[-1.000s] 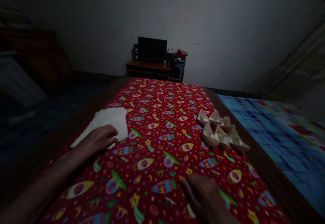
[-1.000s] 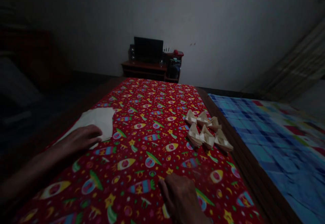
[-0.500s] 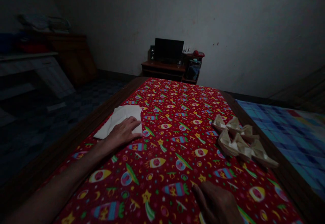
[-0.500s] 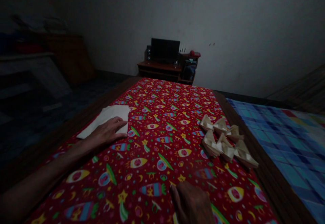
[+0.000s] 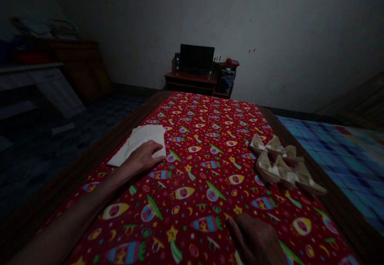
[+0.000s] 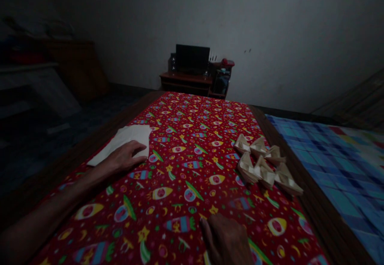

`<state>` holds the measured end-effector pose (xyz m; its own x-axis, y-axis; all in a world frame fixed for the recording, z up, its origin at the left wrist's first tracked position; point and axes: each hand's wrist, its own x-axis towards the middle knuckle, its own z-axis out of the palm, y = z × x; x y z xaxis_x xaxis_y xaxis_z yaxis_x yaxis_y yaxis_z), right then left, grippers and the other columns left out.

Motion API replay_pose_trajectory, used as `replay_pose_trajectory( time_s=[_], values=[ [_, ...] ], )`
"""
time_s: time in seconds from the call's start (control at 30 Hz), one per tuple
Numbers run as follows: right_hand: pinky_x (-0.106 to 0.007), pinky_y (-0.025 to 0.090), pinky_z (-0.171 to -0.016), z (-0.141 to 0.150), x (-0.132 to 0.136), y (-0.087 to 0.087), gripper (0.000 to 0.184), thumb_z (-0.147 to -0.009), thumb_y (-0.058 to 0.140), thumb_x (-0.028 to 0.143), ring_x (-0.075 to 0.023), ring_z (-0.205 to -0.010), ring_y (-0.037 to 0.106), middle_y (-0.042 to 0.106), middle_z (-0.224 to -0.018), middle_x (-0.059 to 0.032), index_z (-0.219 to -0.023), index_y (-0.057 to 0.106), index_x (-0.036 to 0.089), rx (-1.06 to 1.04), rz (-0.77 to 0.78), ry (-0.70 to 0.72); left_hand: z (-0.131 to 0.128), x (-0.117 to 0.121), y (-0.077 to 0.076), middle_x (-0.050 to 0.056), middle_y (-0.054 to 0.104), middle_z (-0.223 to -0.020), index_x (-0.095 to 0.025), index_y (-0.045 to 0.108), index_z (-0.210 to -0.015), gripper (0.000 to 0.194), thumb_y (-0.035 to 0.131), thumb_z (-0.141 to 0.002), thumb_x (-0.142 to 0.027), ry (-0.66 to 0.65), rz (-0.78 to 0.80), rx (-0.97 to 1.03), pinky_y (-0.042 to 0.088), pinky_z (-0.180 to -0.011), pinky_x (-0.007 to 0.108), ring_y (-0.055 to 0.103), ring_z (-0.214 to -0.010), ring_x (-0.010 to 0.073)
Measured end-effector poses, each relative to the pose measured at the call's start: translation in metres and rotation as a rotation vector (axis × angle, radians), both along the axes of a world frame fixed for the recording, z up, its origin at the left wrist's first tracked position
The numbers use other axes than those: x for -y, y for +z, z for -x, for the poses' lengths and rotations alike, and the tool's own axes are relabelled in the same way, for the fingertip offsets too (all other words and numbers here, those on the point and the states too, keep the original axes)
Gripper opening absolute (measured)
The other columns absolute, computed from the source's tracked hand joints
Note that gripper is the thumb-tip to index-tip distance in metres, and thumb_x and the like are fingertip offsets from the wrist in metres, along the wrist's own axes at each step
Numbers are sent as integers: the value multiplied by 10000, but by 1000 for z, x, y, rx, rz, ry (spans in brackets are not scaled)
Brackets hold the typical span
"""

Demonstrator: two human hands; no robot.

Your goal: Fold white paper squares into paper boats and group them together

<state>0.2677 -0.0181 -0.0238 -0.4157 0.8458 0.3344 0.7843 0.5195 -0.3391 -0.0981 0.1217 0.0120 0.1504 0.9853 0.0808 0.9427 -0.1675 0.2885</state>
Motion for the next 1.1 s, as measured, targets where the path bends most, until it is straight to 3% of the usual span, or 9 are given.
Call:
replay_pose_trajectory(
  time_s=[0.17, 0.43, 0.6, 0.83, 0.97, 1.1],
  values=[
    [-209, 313, -466, 1, 0, -1, 326, -934, 411, 303, -88, -454, 506, 546, -550, 15, -635, 495, 203, 8, -8, -10, -2, 2, -3, 92, 632, -999, -170, 628, -950, 303, 512, -759, -374, 5, -23, -84, 443, -793, 321, 584, -935, 250],
    [-227, 285, -484, -1, 0, -6, 310, -931, 423, 293, -81, -442, 478, 531, -544, 26, -645, 498, 200, 20, -12, -11, 1, 0, -6, 71, 628, -984, -194, 609, -917, 253, 490, -778, -369, -11, -4, -167, 437, -774, 301, 574, -947, 242],
    [-229, 290, -494, -2, 0, -8, 291, -926, 435, 290, -82, -456, 480, 530, -556, 28, -655, 491, 202, 34, 23, -16, -3, 3, -4, 95, 620, -988, -171, 603, -958, 338, 503, -782, -442, -23, -30, -187, 440, -750, 327, 569, -919, 260],
    [-222, 293, -482, -1, 1, -5, 295, -927, 437, 288, -77, -450, 483, 533, -552, 28, -652, 503, 203, 25, 4, -19, -15, 6, 6, 95, 623, -984, -168, 601, -940, 306, 490, -772, -398, 59, 5, -215, 445, -738, 312, 574, -929, 255],
    [-224, 291, -488, -2, 1, -5, 294, -928, 435, 285, -77, -451, 481, 528, -550, 30, -653, 498, 202, 19, 12, -18, -12, 5, 2, 92, 627, -958, -168, 604, -920, 264, 447, -795, -339, 41, -9, -162, 440, -758, 307, 582, -896, 237],
    [-230, 285, -494, -3, 1, -7, 289, -929, 431, 284, -79, -455, 478, 525, -557, 31, -658, 490, 204, 33, 27, -17, -8, 7, -3, 96, 619, -959, -168, 598, -936, 333, 505, -780, -448, 1, -32, -179, 444, -748, 313, 577, -904, 254]
  ],
)
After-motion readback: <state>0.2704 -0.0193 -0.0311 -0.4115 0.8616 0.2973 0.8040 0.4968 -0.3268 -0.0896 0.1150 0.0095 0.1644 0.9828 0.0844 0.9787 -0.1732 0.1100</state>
